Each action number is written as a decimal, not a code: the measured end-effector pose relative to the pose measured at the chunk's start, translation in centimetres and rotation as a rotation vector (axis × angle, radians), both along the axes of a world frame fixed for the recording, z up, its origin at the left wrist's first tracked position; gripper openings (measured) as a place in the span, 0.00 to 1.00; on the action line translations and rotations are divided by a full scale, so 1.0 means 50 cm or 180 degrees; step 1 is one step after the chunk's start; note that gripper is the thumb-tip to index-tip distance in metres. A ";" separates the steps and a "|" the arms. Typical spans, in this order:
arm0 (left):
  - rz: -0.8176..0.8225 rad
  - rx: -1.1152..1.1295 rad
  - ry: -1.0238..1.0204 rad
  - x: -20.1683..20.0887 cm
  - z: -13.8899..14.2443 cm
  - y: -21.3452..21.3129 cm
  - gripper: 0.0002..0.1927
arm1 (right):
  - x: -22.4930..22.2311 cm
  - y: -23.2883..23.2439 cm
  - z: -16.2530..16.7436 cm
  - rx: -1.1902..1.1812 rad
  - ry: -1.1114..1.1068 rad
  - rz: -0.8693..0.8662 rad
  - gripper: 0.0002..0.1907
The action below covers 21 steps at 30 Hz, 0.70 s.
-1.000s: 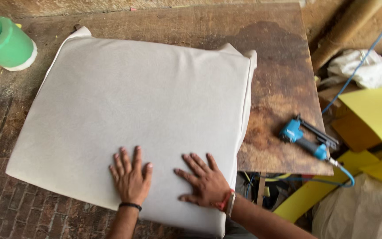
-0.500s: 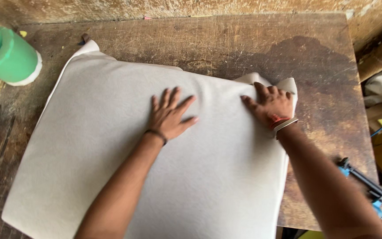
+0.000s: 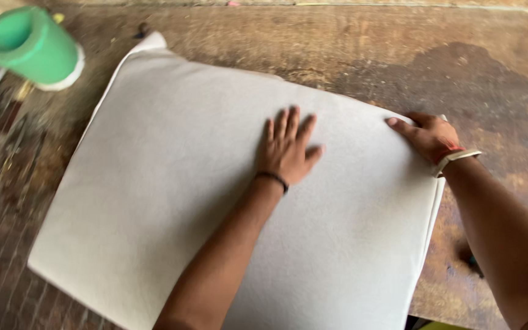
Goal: The person carries a long yellow foam sheet across the workshop floor and places it on a work table. They spread a grey-and-white fabric cover over the foam, wrap the fabric edges around the foam and a wooden frame with red webbing, and use a pneumatic staple gun to fasten the fabric to the frame, pressing the cover flat as they work.
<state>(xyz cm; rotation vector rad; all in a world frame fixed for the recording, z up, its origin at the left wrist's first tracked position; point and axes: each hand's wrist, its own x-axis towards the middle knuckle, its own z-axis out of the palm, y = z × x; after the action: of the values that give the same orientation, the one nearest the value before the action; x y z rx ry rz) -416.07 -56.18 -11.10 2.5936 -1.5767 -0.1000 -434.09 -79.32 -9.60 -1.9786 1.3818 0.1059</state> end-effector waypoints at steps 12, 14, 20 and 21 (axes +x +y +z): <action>0.3815 -0.0975 0.0097 -0.457 -0.081 0.686 0.33 | 0.000 -0.119 -0.179 0.1309 -0.2039 -0.0702 0.32; 0.5310 -0.1681 0.2610 -0.534 -0.113 0.706 0.33 | 0.008 -0.130 -0.219 0.1419 -0.2280 -0.0898 0.32; 0.4557 -0.4135 0.5926 -0.620 -0.183 0.680 0.33 | -0.049 -0.081 -0.261 0.1744 -0.2826 -0.0525 0.37; 0.4599 -0.4213 0.5884 -0.619 -0.180 0.694 0.33 | -0.081 -0.056 -0.261 0.1789 -0.2423 -0.0615 0.37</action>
<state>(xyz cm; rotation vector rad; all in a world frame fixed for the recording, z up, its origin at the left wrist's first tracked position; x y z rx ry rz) -447.02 -21.47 -20.08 0.8920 0.7554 -0.6519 -438.14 -82.09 -22.64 -1.2099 0.8922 -0.2926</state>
